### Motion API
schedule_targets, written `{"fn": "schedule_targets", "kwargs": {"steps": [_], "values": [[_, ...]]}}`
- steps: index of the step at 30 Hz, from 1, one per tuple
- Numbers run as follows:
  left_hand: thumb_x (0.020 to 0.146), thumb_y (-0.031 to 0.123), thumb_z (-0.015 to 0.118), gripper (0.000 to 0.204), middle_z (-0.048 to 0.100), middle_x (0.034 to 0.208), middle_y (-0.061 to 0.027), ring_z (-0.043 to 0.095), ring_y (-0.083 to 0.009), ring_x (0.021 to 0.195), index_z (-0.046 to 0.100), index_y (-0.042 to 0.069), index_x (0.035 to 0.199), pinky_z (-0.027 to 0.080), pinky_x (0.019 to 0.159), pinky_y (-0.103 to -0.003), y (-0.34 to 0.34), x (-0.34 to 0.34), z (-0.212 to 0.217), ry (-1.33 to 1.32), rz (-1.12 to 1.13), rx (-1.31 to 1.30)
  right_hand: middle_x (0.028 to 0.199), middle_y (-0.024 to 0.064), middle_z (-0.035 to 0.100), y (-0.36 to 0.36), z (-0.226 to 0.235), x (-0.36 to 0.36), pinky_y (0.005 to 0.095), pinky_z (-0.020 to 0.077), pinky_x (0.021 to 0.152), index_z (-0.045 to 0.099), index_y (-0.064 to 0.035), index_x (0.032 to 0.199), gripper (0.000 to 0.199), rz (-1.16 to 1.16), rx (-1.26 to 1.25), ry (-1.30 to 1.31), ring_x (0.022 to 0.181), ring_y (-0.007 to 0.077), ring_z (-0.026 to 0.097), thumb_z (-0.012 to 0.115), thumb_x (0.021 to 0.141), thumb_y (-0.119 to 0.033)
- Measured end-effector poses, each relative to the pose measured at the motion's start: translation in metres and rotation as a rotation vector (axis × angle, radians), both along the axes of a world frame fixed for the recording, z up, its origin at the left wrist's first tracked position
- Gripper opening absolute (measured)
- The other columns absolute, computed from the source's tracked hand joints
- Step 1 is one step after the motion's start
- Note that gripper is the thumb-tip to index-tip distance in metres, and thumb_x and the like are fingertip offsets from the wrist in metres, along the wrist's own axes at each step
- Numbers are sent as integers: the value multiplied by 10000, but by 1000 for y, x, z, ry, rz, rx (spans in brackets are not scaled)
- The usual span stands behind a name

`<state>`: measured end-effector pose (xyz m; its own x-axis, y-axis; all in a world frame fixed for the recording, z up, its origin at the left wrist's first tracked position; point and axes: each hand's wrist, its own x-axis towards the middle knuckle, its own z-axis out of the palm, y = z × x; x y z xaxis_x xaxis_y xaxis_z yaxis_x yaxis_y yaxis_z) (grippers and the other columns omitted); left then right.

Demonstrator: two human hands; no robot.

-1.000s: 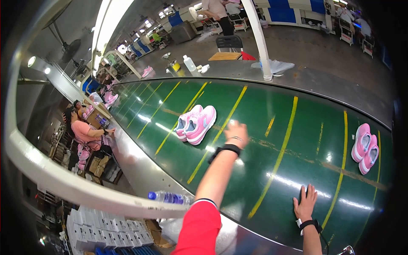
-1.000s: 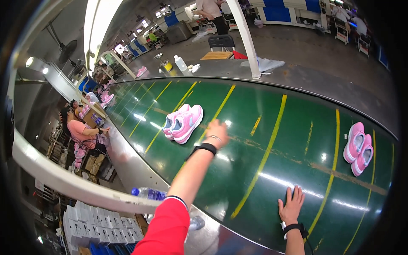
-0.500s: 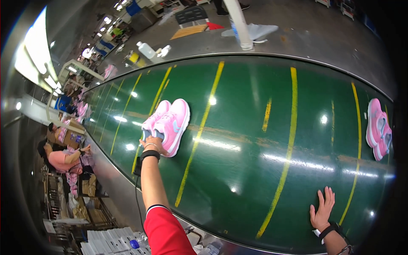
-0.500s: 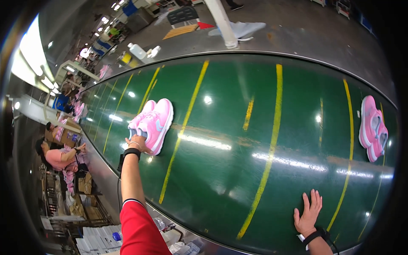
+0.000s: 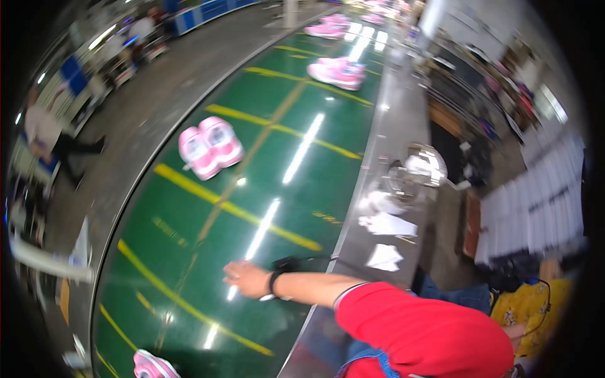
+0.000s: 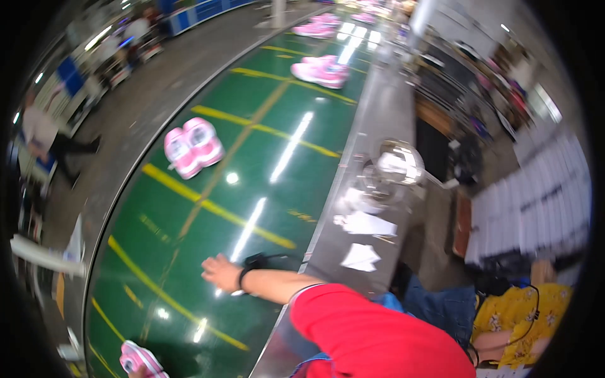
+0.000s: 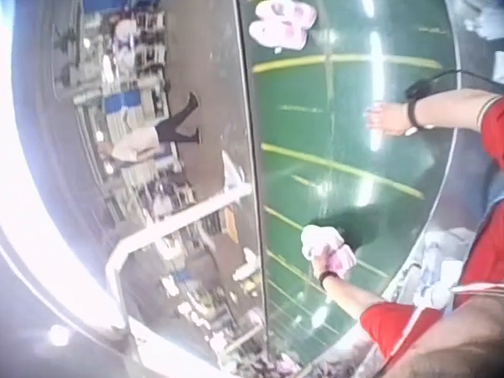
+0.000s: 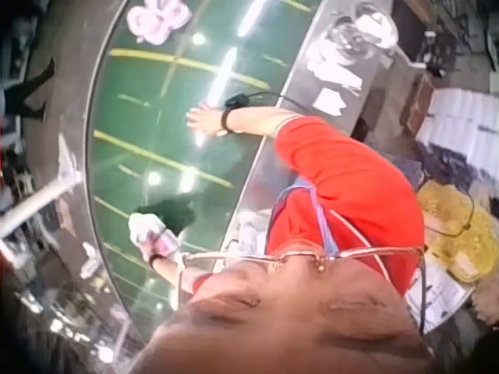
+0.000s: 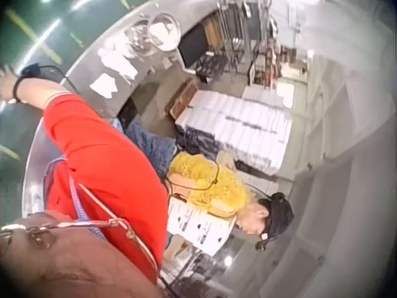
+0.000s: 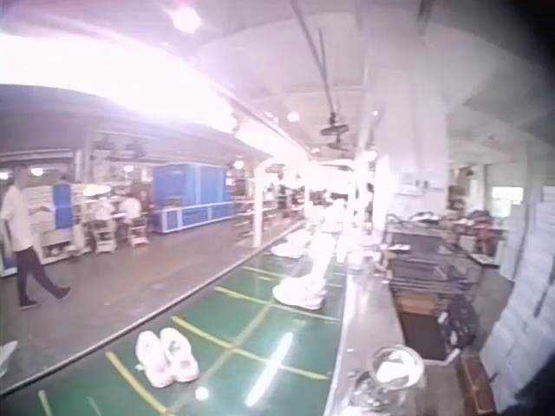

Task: Inspecting and cleaning pink sneakers on a conveyor belt in a factory setting.

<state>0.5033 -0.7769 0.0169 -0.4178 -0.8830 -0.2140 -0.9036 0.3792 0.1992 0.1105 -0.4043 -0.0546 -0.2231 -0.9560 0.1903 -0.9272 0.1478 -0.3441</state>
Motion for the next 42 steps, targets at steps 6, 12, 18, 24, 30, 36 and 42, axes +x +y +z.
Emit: {"fn": "schedule_targets", "kwargs": {"steps": [6, 12, 18, 24, 30, 36, 42], "values": [[600, 418, 693, 678, 606, 849, -225, 596, -294, 748, 509, -112, 982, 469, 676, -366, 183, -212, 85, 50, -362, 233, 1014, 131, 436, 93, 54, 51, 427, 356, 823, 469, -61, 1083, 403, -23, -43, -680, 1011, 297, 412, 600, 721, -178], [584, 394, 733, 517, 601, 646, -182, 579, -262, 556, 568, -82, 704, 444, 507, -360, 325, -229, 110, -51, -483, 86, 1082, 153, 420, 221, 99, 57, 383, 349, 881, 405, -42, 1169, 431, -123, -265, -990, 1037, 306, 408, 553, 787, -174], [621, 376, 704, 611, 577, 712, -169, 542, -264, 532, 455, -46, 985, 422, 479, -356, 547, -241, 147, -228, -624, 130, 1171, 249, 321, 277, 118, 63, 479, 301, 904, 248, -52, 1300, 750, -357, -210, -868, 1077, 389, 339, 640, 691, -243], [627, 351, 699, 561, 583, 714, -169, 552, -266, 552, 473, -42, 958, 430, 493, -355, 572, -275, 115, -182, -683, 291, 1136, 242, 347, 327, 75, 66, 469, 321, 871, 106, -81, 1346, 853, -304, -14, -980, 1038, 392, 374, 621, 676, -198], [635, 321, 693, 502, 591, 717, -170, 565, -268, 576, 495, -37, 926, 440, 510, -353, 588, -287, 78, -128, -736, 453, 1100, 269, 349, 324, 64, 72, 469, 315, 884, 72, -57, 1349, 865, -312, -48, -1069, 1004, 421, 392, 568, 643, -119], [642, 291, 686, 443, 598, 720, -170, 578, -270, 600, 517, -32, 894, 449, 527, -352, 596, -284, 23, -67, -839, 645, 1169, 321, 302, 308, 57, 88, 485, 275, 937, 83, -53, 1340, 876, -478, -54, -1115, 1092, 491, 333, 591, 627, -90], [650, 261, 680, 384, 606, 722, -171, 591, -271, 624, 539, -26, 861, 459, 544, -350, 626, -288, -31, -36, -983, 866, 1222, 321, 295, 301, 55, 92, 533, 289, 918, 132, -110, 1353, 865, -730, 103, -1185, 1138, 478, 322, 613, 634, -120]]}}
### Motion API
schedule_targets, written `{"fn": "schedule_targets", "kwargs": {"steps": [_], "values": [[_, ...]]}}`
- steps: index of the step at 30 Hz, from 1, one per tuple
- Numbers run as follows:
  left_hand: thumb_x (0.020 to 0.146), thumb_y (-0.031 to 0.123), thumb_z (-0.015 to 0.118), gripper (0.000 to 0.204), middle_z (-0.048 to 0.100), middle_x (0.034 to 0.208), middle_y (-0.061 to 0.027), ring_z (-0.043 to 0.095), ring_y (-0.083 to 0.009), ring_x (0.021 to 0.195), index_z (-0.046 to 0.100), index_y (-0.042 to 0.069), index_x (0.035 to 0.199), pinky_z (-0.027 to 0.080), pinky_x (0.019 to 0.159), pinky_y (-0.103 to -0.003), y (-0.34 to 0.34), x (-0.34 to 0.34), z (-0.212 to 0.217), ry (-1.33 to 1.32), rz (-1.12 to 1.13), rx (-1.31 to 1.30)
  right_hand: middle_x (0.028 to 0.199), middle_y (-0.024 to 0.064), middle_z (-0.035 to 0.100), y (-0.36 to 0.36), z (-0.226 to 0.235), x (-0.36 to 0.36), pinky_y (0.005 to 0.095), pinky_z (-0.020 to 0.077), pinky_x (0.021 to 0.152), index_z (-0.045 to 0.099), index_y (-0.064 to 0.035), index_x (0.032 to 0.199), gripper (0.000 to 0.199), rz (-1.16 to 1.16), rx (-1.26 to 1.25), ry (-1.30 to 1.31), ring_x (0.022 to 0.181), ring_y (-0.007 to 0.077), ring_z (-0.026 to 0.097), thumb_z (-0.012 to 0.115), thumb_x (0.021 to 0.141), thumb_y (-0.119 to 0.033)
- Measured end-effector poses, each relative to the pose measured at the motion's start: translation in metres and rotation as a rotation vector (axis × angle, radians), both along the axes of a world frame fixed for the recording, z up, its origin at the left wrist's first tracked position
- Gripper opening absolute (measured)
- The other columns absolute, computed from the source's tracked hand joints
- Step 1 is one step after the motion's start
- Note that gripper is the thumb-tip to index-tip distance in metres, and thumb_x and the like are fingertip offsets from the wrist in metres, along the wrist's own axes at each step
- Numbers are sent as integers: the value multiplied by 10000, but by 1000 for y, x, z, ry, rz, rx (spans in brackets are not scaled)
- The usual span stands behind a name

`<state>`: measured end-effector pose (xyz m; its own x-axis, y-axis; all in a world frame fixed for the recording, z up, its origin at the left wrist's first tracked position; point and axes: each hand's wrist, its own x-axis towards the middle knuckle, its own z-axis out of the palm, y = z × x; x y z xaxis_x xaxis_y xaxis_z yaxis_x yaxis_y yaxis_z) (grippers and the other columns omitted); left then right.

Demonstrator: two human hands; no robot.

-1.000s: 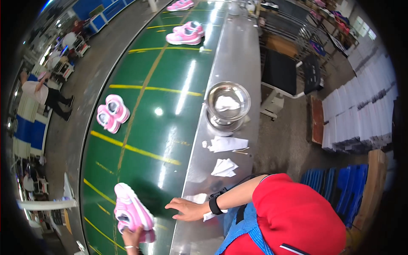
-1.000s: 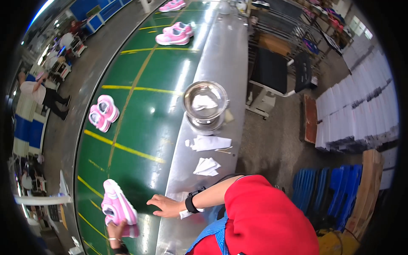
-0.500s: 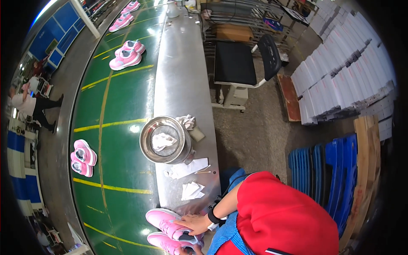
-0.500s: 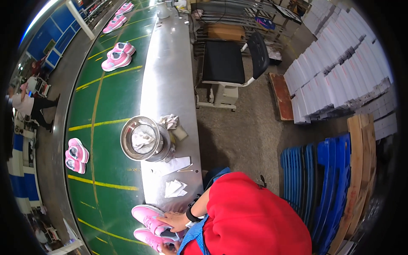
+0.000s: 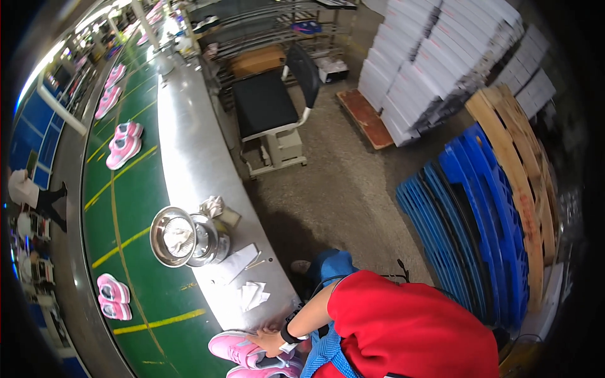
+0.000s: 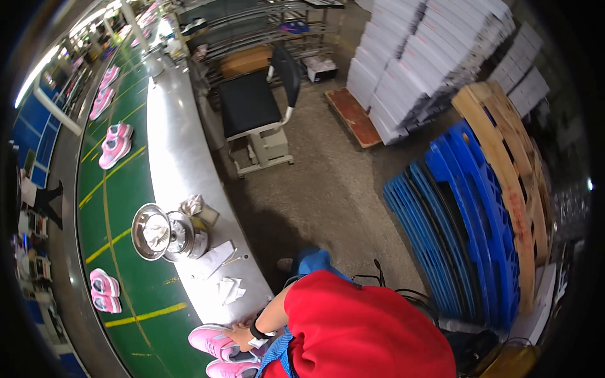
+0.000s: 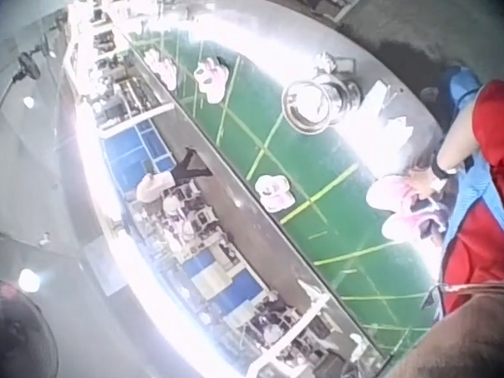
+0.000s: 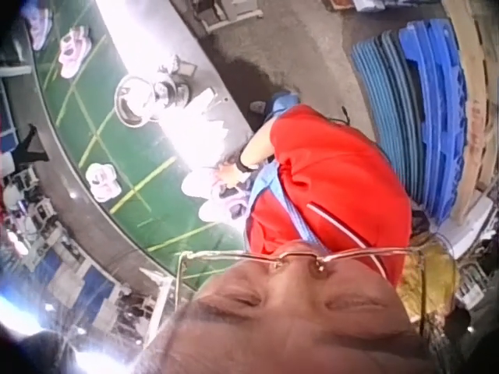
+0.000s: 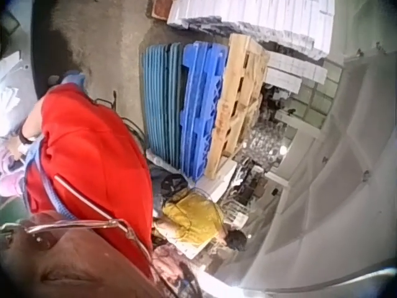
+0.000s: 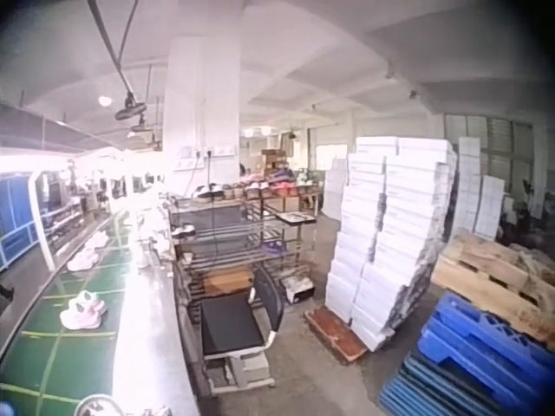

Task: Inspecting and cleaning pink sneakers on a conveyor belt in a factory setting.

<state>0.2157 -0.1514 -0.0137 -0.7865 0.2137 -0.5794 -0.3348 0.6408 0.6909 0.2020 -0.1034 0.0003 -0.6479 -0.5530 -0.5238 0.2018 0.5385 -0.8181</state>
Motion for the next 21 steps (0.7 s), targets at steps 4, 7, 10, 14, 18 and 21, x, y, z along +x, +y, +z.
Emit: {"fn": "schedule_targets", "kwargs": {"steps": [4, 7, 10, 14, 18, 21], "values": [[655, 241, 676, 345, 611, 724, -171, 600, -273, 640, 553, -23, 840, 465, 555, -349, 0, 7, -23, -23, 2, 106, 1208, 339, 301, 12, 18, -4, 500, 308, 911, 128, -68, 1347, 813, 78, 10, 25, 1095, 472, 370, 578, 679, -182], [658, 226, 673, 316, 614, 726, -172, 606, -273, 652, 564, -20, 824, 470, 563, -348, -16, 19, -34, -28, 113, 167, 1031, 246, 524, 20, 13, -5, 398, 410, 841, 329, -101, 1280, 657, -2, -198, 2, 962, 365, 521, 566, 675, -192], [662, 211, 670, 287, 618, 727, -172, 613, -274, 664, 575, -17, 807, 475, 572, -347, -70, 56, -31, 9, 399, 180, 1109, 166, 526, 43, 23, -14, 343, 424, 838, 391, -54, 1226, 613, -25, -487, -36, 993, 256, 530, 614, 676, -210], [667, 191, 666, 249, 623, 729, -172, 622, -276, 679, 590, -14, 786, 481, 583, -346, -110, 184, -8, 99, 962, 184, 1149, 79, 500, 55, 20, -22, 269, 432, 821, 317, -66, 1302, 651, -170, -498, -431, 987, 148, 503, 575, 708, -2], [648, 100, 630, 230, 627, 807, -167, 613, -302, 760, 623, 31, 867, 478, 664, -351, -83, 187, 23, 416, 655, -131, 1006, 79, 571, 57, 55, -42, 281, 453, 801, 462, -29, 1157, 409, -38, -562, -595, 886, 151, 567, 557, 761, -64], [729, 22, 547, 326, 555, 1092, -142, 549, -237, 980, 542, -47, 1047, 449, 814, -310, -55, 201, 5, 382, 1331, 612, 1005, 90, 576, 40, 41, -54, 281, 457, 798, 500, 0, 1091, 309, 120, -461, -742, 891, 164, 577, 506, 791, -75]]}}
